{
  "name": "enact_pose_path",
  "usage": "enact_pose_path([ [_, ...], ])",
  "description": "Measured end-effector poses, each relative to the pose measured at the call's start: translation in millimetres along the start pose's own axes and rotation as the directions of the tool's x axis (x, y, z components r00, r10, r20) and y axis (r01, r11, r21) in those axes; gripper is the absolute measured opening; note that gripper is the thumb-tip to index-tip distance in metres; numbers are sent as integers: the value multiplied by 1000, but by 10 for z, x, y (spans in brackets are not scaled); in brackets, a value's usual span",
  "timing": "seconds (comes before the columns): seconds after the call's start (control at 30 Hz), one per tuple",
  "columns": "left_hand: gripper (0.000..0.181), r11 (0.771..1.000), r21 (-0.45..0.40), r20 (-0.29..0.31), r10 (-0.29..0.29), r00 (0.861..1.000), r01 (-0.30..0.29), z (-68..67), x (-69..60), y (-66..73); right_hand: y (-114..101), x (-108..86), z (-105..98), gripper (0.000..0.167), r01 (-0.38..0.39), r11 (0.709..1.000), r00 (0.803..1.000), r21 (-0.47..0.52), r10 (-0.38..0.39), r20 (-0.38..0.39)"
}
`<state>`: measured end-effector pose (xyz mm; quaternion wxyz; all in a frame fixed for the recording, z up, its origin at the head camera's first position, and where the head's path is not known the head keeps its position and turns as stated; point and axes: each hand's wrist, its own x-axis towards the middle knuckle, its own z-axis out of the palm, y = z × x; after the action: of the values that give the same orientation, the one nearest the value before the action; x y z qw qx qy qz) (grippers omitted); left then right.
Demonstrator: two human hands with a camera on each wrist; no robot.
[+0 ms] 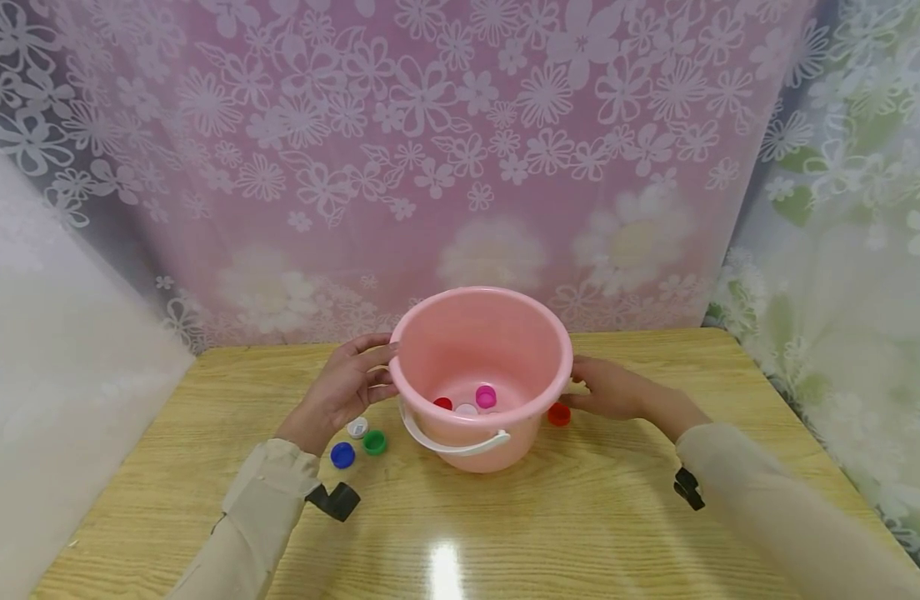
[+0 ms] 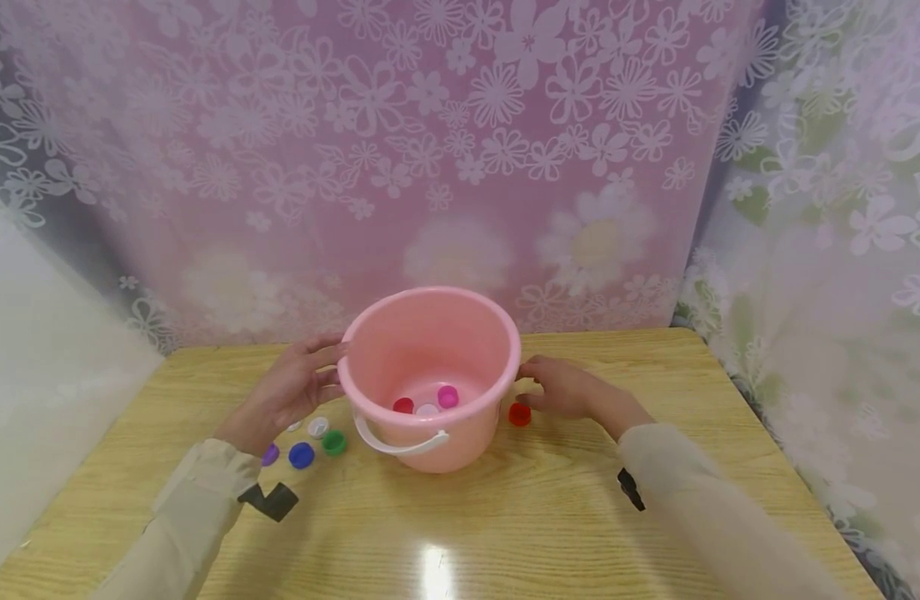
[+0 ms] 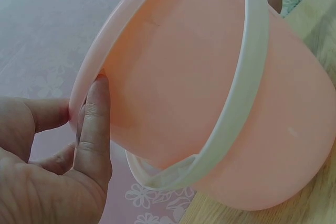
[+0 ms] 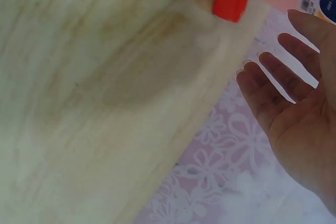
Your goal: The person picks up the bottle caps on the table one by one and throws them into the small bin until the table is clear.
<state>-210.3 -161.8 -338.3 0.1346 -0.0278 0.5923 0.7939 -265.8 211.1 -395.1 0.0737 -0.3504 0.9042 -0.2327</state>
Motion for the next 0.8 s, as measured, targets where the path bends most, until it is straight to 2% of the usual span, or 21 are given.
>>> enact_pose_path([
  [0.17, 42, 1000, 0, -6, 0, 1000, 0, -5, 6, -7, 14, -13, 134, 36, -30, 997, 998, 68, 27, 48],
  [0.37, 42, 1000, -2, -10, -2, 1000, 2, -4, 8, -6, 6, 6, 237, 31, 1, 996, 996, 91, -9, 91],
  [0.57, 44, 1000, 1, -16, -3, 1000, 4, 0, 8, -2, -6, 1, 302, 33, 23, 994, 997, 107, -30, 67],
  [0.8, 43, 1000, -7, -12, -5, 1000, 4, 7, -5, -3, 43, 23, 390, 27, 95, 992, 995, 79, -97, 22],
])
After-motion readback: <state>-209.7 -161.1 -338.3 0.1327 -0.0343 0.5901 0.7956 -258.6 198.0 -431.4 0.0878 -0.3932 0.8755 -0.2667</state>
